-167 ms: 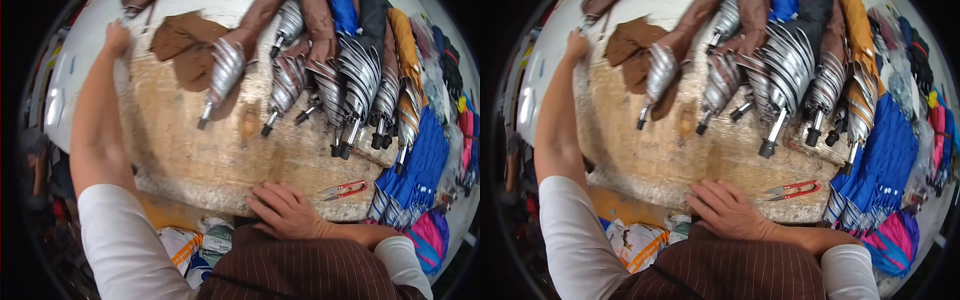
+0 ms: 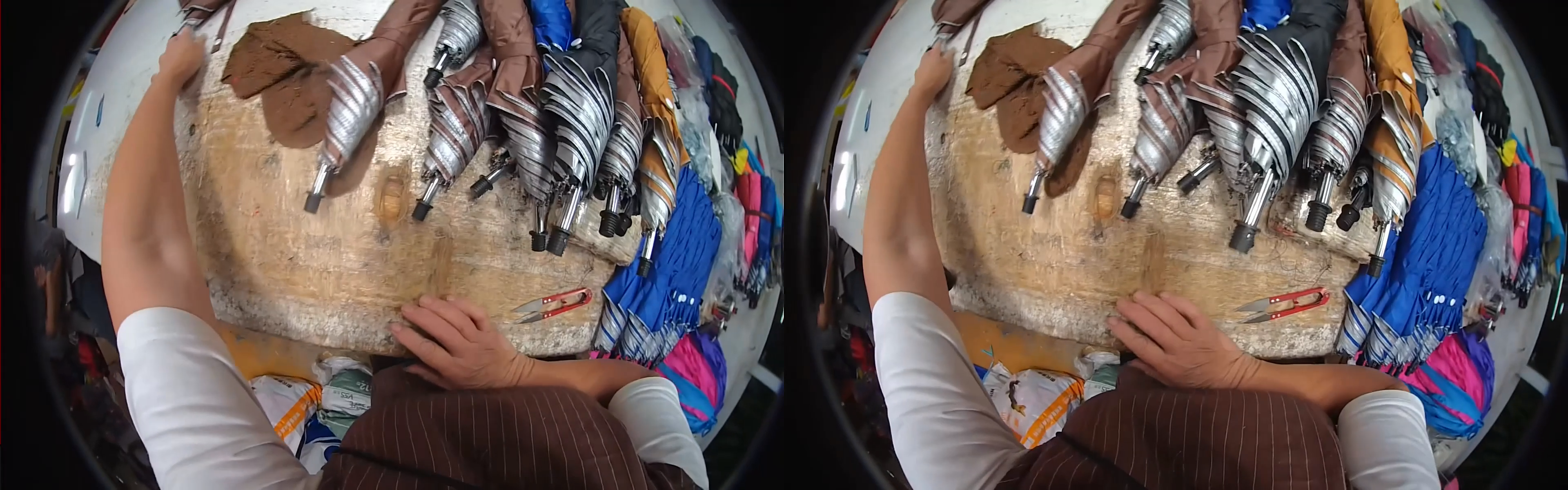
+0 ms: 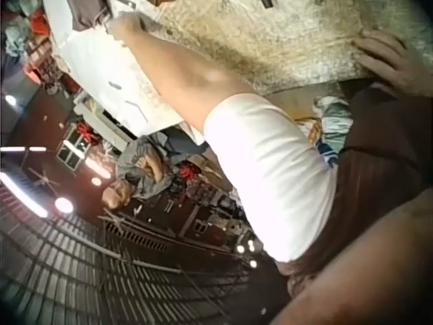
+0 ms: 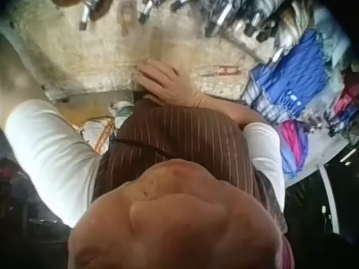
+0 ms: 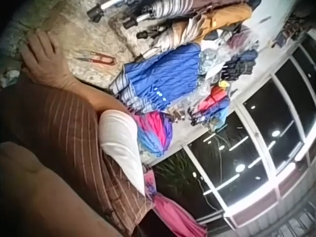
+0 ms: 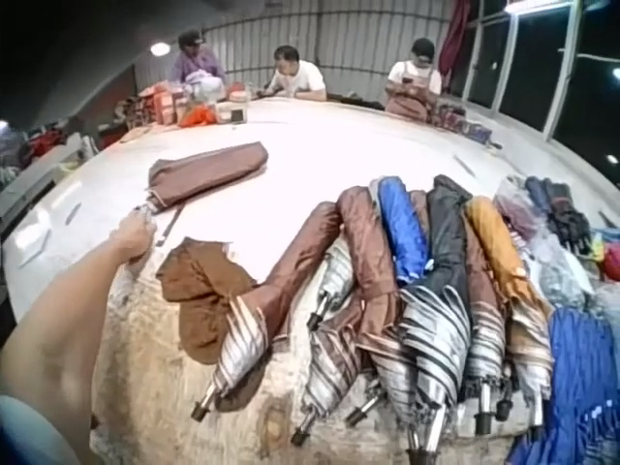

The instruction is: Attaching fabric canopies to umbrella frames at a factory workbench.

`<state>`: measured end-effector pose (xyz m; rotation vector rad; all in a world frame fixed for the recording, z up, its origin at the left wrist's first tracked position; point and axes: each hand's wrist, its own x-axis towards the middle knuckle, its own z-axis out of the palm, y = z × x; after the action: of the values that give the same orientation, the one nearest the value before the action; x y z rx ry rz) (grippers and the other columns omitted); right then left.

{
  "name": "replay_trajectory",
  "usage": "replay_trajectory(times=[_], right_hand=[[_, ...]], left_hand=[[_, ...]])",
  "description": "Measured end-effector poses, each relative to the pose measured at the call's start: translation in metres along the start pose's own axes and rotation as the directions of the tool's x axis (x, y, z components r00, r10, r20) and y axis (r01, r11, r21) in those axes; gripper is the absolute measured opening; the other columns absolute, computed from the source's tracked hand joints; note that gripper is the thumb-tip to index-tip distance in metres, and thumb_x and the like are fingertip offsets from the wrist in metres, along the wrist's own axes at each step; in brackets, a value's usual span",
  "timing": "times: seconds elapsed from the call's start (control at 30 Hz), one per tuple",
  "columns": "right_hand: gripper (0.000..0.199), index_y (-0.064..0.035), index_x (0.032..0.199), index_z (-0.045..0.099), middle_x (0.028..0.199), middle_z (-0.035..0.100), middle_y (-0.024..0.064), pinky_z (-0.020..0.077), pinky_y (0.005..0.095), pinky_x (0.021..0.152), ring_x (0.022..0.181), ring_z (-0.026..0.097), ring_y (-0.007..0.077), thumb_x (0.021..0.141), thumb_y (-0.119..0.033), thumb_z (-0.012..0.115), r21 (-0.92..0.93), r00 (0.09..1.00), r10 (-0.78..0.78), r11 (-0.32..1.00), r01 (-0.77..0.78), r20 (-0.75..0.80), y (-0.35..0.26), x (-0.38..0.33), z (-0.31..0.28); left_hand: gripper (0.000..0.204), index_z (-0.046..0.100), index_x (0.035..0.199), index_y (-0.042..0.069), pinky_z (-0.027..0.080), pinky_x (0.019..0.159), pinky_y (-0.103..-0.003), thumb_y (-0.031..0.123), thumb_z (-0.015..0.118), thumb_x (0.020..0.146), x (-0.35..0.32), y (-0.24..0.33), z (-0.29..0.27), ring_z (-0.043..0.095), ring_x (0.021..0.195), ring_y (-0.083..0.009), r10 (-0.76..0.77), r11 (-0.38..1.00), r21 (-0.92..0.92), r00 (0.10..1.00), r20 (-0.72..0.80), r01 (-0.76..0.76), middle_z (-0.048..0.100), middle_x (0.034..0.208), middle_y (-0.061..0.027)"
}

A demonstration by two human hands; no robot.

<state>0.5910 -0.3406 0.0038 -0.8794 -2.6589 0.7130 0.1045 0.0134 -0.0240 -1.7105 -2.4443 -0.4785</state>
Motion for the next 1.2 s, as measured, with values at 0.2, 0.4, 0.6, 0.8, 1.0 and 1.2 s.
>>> replay_trajectory(times=[0.2,0.4,0.6,0.8,1.0,1.2], right_hand=[[0.057,-0.0119,0.127,0.052,0.128,0.049,0.011,0.0321,0.0439,0.102,0.122,0.044,0.0281,0.077,-0.033,0.069,0.02,0.997,0.057,0.998,-0.059,0.056,-0.02,-0.004,-0.009],[0.058,-0.0134,0.127,0.053,0.13,0.048,0.0091,0.0311,0.0441,0.102,0.122,0.043,0.0276,0.075,-0.032,0.071,0.122,0.995,0.062,0.99,-0.07,0.075,-0.021,-0.008,-0.012],[0.055,-0.0136,0.124,0.054,0.13,0.049,0.0041,0.0271,0.0414,0.105,0.125,0.043,0.0225,0.074,-0.028,0.07,0.107,0.999,-0.051,0.993,0.049,0.015,-0.009,-0.009,-0.005],[0.053,-0.014,0.122,0.055,0.128,0.051,0.0038,0.0262,0.0429,0.106,0.123,0.044,0.0217,0.073,-0.028,0.071,0.086,0.999,-0.029,0.996,0.028,0.013,-0.008,-0.006,-0.004],[0.051,-0.0131,0.121,0.055,0.126,0.05,0.0076,0.0258,0.0456,0.106,0.123,0.043,0.0258,0.073,-0.023,0.07,0.144,0.997,0.001,0.989,-0.011,0.072,-0.025,-0.004,-0.012],[0.05,-0.0121,0.119,0.056,0.125,0.05,0.0088,0.0269,0.0486,0.106,0.122,0.043,0.0296,0.072,-0.022,0.071,0.101,0.998,-0.017,0.995,0.023,-0.058,-0.029,-0.017,-0.008]], left_hand=[[0.055,0.044,0.131,0.002,0.037,0.101,-0.043,0.039,0.05,0.09,-0.04,0.002,-0.047,0.046,0.119,-0.0407,0.006,0.963,0.268,0.984,-0.176,0.042,0.049,0.127,-0.0257],[0.05,0.045,0.131,0.004,0.034,0.104,-0.044,0.031,0.051,0.088,0.003,-0.062,-0.05,0.039,0.124,-0.0428,0.245,0.94,0.244,0.969,0.011,-0.24,0.045,0.132,-0.0246],[0.045,0.05,0.124,0.0,0.04,0.097,-0.046,0.026,0.05,0.088,0.038,-0.056,-0.013,0.05,0.114,-0.0407,0.269,0.956,0.144,0.96,-0.077,-0.256,0.052,0.123,-0.0268],[0.042,0.05,0.12,-0.002,0.043,0.087,-0.048,0.026,0.047,0.089,0.0,0.008,-0.034,0.056,0.106,-0.0396,0.072,0.965,0.239,0.988,0.134,-0.103,0.059,0.113,-0.0268],[0.027,0.054,0.084,0.004,0.045,0.068,-0.037,0.028,0.046,0.094,-0.055,0.005,-0.076,0.051,0.064,-0.0202,0.118,0.945,-0.326,0.955,0.273,-0.024,0.053,0.069,-0.0064],[0.02,0.04,0.08,0.011,0.039,0.069,-0.03,0.022,0.042,0.097,-0.178,0.098,-0.208,0.029,0.052,-0.009,0.378,-0.361,-0.739,0.814,0.442,0.569,0.03,0.062,0.0038]])
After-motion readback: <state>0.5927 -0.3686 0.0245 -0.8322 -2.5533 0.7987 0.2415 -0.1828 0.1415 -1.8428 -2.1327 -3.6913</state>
